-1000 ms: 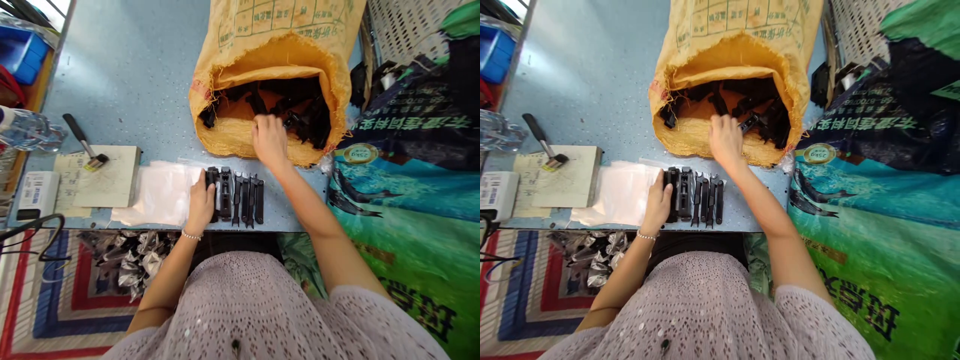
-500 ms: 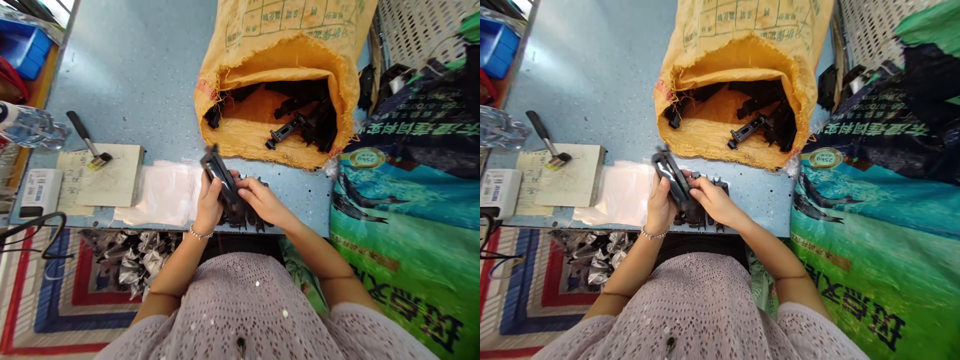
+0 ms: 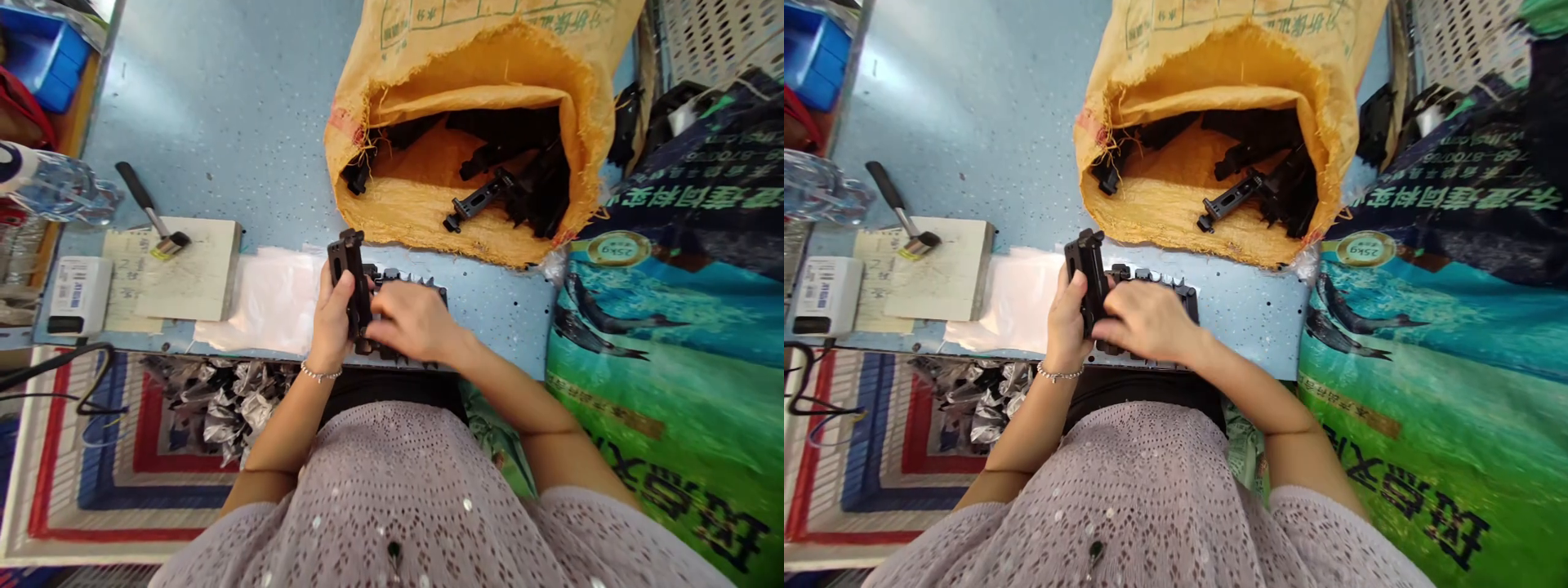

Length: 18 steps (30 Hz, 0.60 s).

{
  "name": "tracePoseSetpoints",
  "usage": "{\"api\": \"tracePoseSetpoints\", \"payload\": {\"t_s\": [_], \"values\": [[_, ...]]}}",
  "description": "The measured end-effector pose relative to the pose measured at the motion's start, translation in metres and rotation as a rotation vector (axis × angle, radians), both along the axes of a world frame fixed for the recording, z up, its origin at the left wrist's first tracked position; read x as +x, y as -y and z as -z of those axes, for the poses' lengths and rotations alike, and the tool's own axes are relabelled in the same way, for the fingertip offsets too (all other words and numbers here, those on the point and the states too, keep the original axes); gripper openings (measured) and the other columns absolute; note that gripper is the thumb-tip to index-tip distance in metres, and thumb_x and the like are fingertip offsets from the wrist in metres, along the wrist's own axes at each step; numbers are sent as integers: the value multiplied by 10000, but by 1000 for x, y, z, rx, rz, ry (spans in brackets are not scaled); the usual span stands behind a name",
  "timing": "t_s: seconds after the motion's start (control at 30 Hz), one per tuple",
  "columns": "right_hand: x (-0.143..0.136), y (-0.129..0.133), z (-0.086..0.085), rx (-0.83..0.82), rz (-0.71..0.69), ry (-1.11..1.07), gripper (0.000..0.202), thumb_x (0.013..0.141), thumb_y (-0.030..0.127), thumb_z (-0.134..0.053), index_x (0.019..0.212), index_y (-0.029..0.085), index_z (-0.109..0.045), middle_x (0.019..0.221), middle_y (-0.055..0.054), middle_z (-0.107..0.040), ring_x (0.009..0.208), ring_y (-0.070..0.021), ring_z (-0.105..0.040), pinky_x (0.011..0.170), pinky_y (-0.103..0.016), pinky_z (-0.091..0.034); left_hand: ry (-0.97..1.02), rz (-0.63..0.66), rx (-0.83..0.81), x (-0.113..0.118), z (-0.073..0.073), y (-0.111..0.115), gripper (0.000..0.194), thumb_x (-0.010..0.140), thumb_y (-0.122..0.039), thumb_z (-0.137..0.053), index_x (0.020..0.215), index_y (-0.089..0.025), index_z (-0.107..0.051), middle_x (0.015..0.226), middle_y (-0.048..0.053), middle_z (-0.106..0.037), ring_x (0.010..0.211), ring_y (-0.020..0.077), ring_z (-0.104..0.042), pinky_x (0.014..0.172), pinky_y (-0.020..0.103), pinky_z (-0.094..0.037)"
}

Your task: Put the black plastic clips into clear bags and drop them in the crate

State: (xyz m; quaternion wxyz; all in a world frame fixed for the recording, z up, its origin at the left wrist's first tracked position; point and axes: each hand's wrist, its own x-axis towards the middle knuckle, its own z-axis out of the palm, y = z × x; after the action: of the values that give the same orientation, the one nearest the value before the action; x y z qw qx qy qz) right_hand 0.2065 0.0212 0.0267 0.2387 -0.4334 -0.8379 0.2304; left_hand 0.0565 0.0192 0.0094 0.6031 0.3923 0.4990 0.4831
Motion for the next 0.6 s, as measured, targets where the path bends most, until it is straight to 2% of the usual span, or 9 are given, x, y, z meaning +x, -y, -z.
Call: {"api": "tracePoseSetpoints", "payload": {"t_s": [0.07, 0.17, 0.27, 0.37, 0.47, 0.53, 0.6], "values": [[-3, 19, 8, 65, -37, 9, 467, 1089, 489, -333, 847, 211, -619, 812, -67, -674, 765, -201, -589, 709, -343, -424, -18, 20, 11, -4, 0, 1, 515, 1005, -559, -515, 1435, -280, -463, 974, 56, -680, 848, 182, -693, 716, 306, -584], [10, 28, 24, 14, 37, 55, 418, 1104, 378, -335, 838, 216, -614, 775, -50, -662, 719, -194, -575, 693, -344, -434, -93, 46, 18, -19, 7, 3, 546, 989, -551, -561, 1461, -299, -454, 1046, 68, -679, 918, 197, -695, 763, 313, -593], [37, 23, 40, 17, 144, 134, 262, 1070, 350, -457, 979, 212, -660, 976, -102, -709, 885, -249, -614, 791, -394, -481, -303, 48, 58, -42, 22, 0, 580, 970, -556, -593, 1471, -293, -463, 1188, 93, -663, 1083, 240, -675, 899, 364, -595], [61, 20, 49, 33, 160, 192, 186, 1025, 270, -525, 1104, 213, -684, 1162, -139, -700, 1011, -305, -620, 856, -470, -512, -494, 137, 93, -50, 39, -2, 543, 975, -539, -572, 1418, -229, -528, 1353, 143, -625, 1301, 300, -586, 1129, 476, -491], [70, 23, 45, 65, 197, 159, 233, 1022, 241, -507, 1150, 232, -702, 1120, -139, -715, 1015, -327, -648, 867, -529, -548, -548, 229, 113, -39, 45, 2, 490, 1017, -470, -482, 1439, -223, -520, 1476, 155, -571, 1416, 305, -506, 1238, 531, -365], [69, 24, 36, 113, 212, 94, 339, 1017, 204, -492, 1302, 278, -660, 1251, -141, -693, 1159, -340, -641, 962, -574, -547, -576, 277, 132, -30, 38, 7, 483, 1027, -424, -439, 1460, -220, -504, 1487, 152, -569, 1420, 301, -499, 1243, 540, -354], [64, 22, 28, 131, 95, 59, 510, 1009, 158, -481, 1476, 356, -537, 1466, -98, -599, 1379, -327, -542, 1093, -596, -502, -600, 346, 159, -22, 27, 12, 489, 1015, -390, -438, 1454, -191, -515, 1431, 158, -605, 1367, 303, -537, 1221, 530, -379]]}}
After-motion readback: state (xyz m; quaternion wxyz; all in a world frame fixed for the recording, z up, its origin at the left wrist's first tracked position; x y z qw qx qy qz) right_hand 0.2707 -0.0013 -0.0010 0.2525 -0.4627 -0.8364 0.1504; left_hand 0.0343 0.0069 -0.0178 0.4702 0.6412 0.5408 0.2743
